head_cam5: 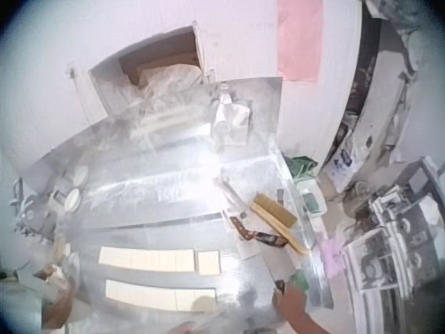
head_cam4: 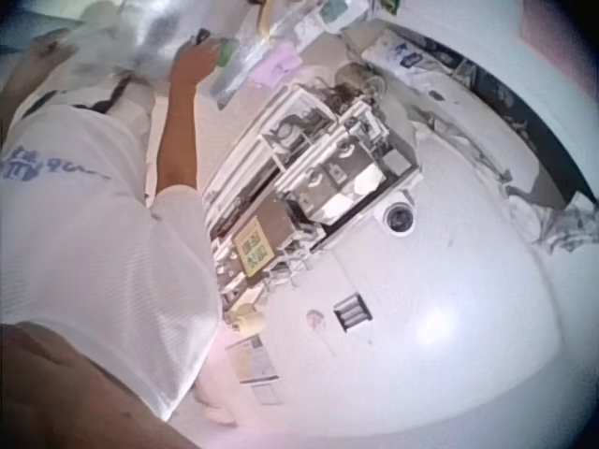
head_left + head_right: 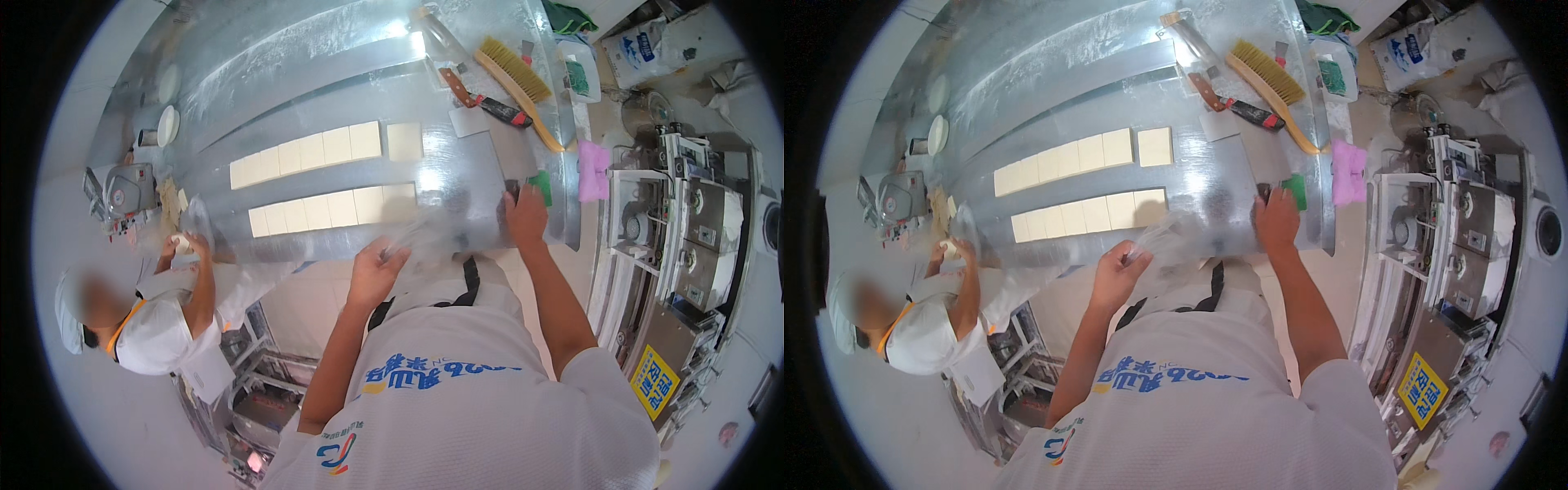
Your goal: The person cuts rectangular pieces of dough from long strips using a cleaver and then picks up the pieces to place them into a plastic bag.
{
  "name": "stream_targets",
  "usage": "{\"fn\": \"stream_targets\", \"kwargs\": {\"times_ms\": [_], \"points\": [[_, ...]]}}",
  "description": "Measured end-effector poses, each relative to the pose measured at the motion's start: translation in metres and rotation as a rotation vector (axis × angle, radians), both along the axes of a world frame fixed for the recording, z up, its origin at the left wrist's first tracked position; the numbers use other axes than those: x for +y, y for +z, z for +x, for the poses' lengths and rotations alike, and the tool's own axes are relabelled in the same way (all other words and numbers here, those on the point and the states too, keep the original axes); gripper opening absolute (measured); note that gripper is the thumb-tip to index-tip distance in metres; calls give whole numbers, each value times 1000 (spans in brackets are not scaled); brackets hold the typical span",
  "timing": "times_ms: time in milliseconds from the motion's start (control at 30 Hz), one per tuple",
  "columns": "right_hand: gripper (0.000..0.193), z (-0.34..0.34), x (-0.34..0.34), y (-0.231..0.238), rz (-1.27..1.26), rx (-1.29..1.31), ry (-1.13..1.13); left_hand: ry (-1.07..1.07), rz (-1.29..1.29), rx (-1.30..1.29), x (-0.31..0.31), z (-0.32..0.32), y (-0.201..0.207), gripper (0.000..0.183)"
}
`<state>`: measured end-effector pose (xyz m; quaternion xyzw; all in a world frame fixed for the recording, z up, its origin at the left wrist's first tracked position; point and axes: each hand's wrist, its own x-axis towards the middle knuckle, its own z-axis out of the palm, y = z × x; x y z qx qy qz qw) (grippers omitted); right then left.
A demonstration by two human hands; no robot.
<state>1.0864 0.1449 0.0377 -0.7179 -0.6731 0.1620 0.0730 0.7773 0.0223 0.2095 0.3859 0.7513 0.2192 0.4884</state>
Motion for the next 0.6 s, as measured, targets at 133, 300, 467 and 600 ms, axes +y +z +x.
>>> {"fn": "stream_targets", "kwargs": {"times_ms": [133,300,467,600], "points": [[33,15,52,16,223,-65,6,78,8,-143,6,30,-2,13],[41,-19,96,16,331,303,680,-39,60,-152,20,43,-30,13],[46,-41,121,35,-104,828,305,19,85,-262,42,51,-55,16],[50,-10,93,66,-740,1121,346,78,-62,-515,67,48,-41,21]]}}
